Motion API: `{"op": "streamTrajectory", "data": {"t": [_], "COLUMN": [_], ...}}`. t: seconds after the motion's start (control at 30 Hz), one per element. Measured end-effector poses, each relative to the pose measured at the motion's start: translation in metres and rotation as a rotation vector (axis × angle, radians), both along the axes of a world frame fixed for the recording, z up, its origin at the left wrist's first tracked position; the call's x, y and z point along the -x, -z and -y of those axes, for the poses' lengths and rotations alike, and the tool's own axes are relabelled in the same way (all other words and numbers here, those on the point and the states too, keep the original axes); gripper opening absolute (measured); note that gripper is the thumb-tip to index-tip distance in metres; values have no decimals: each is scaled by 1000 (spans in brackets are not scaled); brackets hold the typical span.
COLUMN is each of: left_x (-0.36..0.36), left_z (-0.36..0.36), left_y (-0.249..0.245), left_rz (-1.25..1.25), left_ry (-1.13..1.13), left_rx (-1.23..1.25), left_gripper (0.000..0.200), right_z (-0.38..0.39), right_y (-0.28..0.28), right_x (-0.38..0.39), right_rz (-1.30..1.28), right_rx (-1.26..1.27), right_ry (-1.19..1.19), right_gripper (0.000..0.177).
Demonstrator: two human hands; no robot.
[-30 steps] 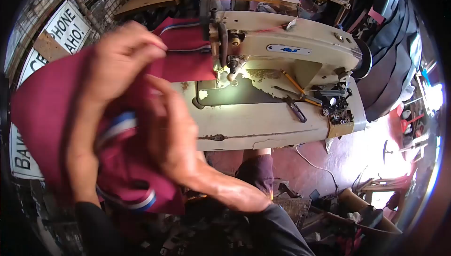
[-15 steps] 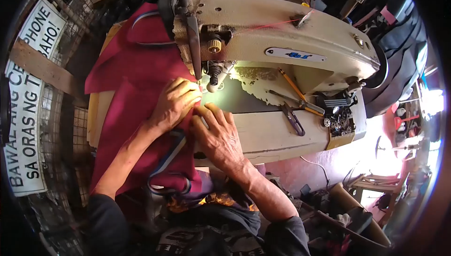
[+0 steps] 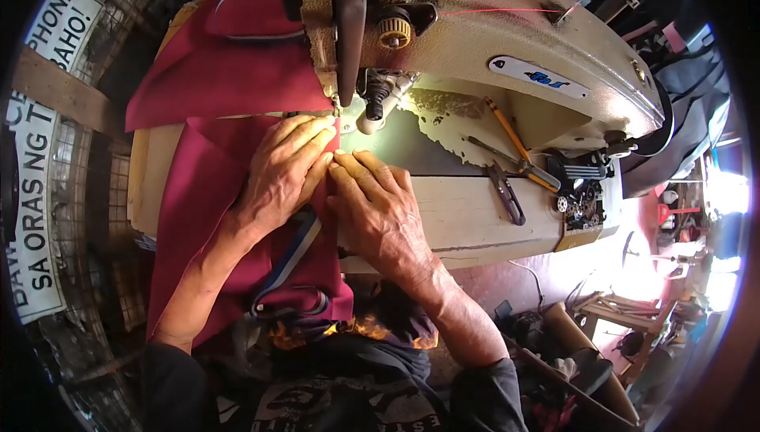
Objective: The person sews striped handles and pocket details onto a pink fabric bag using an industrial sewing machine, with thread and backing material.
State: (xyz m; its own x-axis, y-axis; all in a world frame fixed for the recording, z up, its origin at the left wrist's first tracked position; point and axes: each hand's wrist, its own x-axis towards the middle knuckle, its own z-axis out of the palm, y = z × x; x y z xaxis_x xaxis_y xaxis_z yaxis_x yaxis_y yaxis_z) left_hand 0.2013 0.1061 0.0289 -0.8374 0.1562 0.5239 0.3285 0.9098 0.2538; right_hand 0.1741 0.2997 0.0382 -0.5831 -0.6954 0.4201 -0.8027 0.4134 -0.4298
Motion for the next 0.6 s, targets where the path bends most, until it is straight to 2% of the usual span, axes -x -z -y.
{"op": "streamTrajectory", "data": {"t": [0.43, 0.6], "left_x": [10, 9], "left_z": [1, 7], "left_y": [2, -2], "left_rz": [-51, 43], "left_ry": [11, 36], "left_rx": [-10, -82], "left_gripper": [32, 34], "right_z": [3, 4], "right_y": [4, 3], "right_x": [4, 4], "right_rz": [32, 29], "right_rx": [24, 15], "right_ry": [29, 27], "right_gripper": [41, 41]}}
